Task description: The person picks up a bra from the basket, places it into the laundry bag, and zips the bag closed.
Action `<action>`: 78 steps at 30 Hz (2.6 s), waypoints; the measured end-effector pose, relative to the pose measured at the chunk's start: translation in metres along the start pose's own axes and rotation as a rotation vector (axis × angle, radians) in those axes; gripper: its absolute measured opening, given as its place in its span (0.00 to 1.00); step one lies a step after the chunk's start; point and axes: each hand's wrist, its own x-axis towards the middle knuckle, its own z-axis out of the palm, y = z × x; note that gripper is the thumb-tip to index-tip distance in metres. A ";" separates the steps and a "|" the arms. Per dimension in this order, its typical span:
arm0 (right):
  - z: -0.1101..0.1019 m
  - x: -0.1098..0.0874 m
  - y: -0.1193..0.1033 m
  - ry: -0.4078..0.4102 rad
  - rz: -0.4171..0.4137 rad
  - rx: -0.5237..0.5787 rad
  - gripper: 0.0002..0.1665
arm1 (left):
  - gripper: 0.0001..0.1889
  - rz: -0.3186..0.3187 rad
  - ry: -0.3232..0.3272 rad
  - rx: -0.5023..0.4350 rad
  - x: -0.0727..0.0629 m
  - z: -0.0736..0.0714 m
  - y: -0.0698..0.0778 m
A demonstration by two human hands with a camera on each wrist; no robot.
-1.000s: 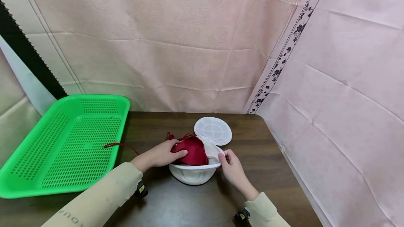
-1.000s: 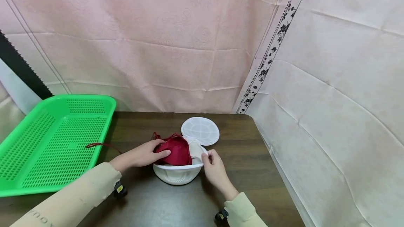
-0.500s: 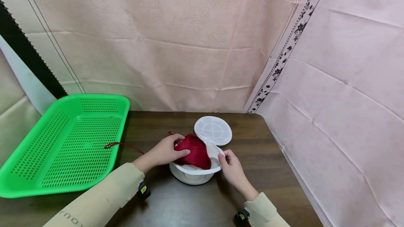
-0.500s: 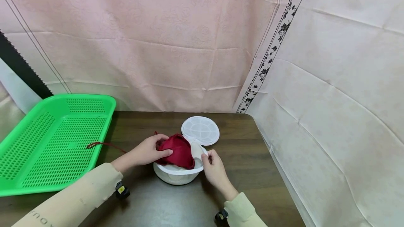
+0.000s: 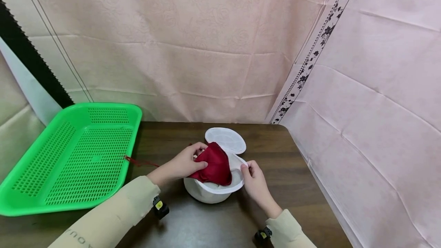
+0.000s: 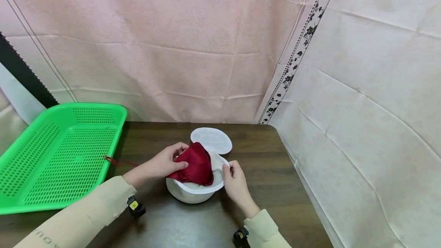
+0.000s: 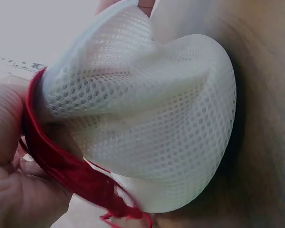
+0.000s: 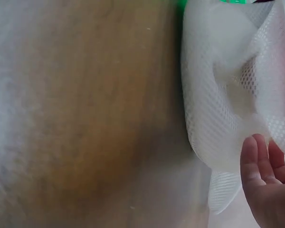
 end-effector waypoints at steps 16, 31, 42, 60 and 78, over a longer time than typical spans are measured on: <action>-0.011 0.019 0.016 0.068 0.066 0.151 0.09 | 0.21 0.028 0.181 0.304 -0.005 -0.028 0.014; -0.004 0.011 0.008 -0.012 0.011 0.011 0.08 | 0.39 0.016 0.035 0.341 -0.014 -0.019 -0.006; -0.006 0.009 -0.003 -0.033 0.032 0.021 0.08 | 0.47 -0.094 -0.173 0.321 -0.033 -0.045 -0.023; -0.007 0.008 0.000 -0.033 0.038 0.017 0.07 | 0.07 -0.048 -0.176 0.409 -0.038 -0.044 -0.037; -0.007 0.008 -0.001 -0.033 0.035 0.001 0.08 | 0.05 0.052 0.248 0.403 -0.034 -0.051 -0.026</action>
